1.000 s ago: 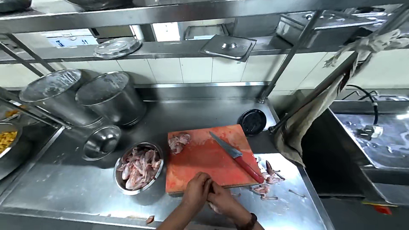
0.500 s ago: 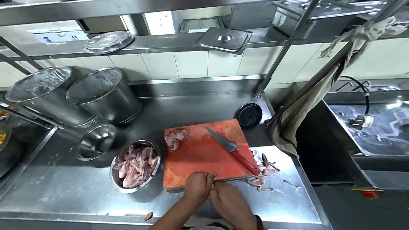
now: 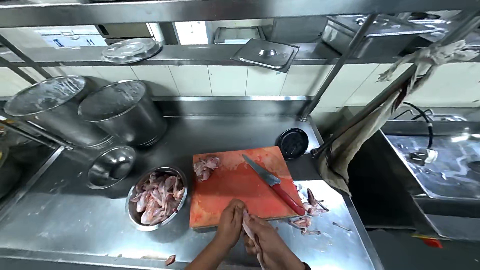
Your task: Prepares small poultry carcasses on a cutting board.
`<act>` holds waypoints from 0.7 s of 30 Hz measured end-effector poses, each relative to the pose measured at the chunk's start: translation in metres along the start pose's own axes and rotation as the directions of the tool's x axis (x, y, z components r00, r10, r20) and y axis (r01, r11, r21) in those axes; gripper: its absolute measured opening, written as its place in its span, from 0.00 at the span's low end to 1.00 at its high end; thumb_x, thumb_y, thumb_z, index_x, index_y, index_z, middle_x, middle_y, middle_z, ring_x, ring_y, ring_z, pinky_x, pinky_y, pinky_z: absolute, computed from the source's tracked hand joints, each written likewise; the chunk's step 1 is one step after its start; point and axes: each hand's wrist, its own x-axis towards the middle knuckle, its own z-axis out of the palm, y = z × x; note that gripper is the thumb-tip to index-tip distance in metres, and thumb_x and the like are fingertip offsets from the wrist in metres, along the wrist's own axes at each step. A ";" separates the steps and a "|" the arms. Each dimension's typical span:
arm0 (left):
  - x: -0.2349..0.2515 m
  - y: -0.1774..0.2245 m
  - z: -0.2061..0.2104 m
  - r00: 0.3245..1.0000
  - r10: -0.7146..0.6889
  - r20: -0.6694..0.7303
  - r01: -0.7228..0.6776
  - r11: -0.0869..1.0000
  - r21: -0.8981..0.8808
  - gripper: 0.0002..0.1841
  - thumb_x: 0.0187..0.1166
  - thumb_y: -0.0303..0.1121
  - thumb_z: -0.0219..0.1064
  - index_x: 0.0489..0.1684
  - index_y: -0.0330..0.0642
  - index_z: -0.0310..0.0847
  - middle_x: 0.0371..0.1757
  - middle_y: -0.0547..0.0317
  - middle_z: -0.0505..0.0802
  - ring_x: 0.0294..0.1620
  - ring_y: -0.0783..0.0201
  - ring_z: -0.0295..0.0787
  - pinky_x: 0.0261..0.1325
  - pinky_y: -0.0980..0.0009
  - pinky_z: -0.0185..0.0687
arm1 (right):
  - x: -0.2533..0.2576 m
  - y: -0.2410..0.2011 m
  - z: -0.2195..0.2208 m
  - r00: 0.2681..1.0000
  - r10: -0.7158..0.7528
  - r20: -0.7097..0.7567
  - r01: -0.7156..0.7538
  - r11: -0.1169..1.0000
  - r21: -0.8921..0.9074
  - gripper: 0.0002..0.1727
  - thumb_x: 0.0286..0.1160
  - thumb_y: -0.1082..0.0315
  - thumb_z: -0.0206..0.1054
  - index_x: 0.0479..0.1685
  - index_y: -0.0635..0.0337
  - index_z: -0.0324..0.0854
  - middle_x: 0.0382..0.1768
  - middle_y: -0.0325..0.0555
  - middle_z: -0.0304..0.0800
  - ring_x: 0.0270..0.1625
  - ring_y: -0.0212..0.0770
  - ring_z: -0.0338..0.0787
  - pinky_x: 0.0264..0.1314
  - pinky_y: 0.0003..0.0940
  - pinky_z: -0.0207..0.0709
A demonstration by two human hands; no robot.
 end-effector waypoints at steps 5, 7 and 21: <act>0.003 0.029 -0.019 0.959 -0.003 0.282 -0.025 0.995 0.098 0.39 0.74 0.73 0.60 0.55 0.40 0.82 0.40 0.55 0.88 0.38 0.64 0.86 0.45 0.60 0.86 | -0.022 -0.005 -0.012 0.956 -0.194 0.222 0.180 0.980 0.079 0.15 0.80 0.76 0.61 0.63 0.62 0.75 0.44 0.48 0.90 0.40 0.40 0.91 0.46 0.38 0.89; 0.006 0.043 -0.023 0.929 -0.033 0.369 -0.007 0.994 0.107 0.41 0.71 0.74 0.62 0.55 0.39 0.81 0.37 0.56 0.87 0.36 0.64 0.85 0.42 0.61 0.85 | -0.030 -0.004 -0.007 0.942 -0.265 0.208 0.277 0.960 -0.030 0.12 0.84 0.73 0.60 0.62 0.61 0.75 0.41 0.46 0.91 0.33 0.38 0.92 0.38 0.36 0.90; -0.005 0.093 -0.020 0.873 -0.008 0.487 0.059 0.994 -0.090 0.38 0.57 0.65 0.81 0.51 0.41 0.79 0.36 0.65 0.86 0.36 0.73 0.84 0.43 0.71 0.83 | -0.062 -0.012 0.016 0.782 -0.575 0.242 0.541 0.431 -0.722 0.24 0.76 0.72 0.67 0.68 0.76 0.70 0.50 0.57 0.90 0.54 0.39 0.92 0.63 0.39 0.86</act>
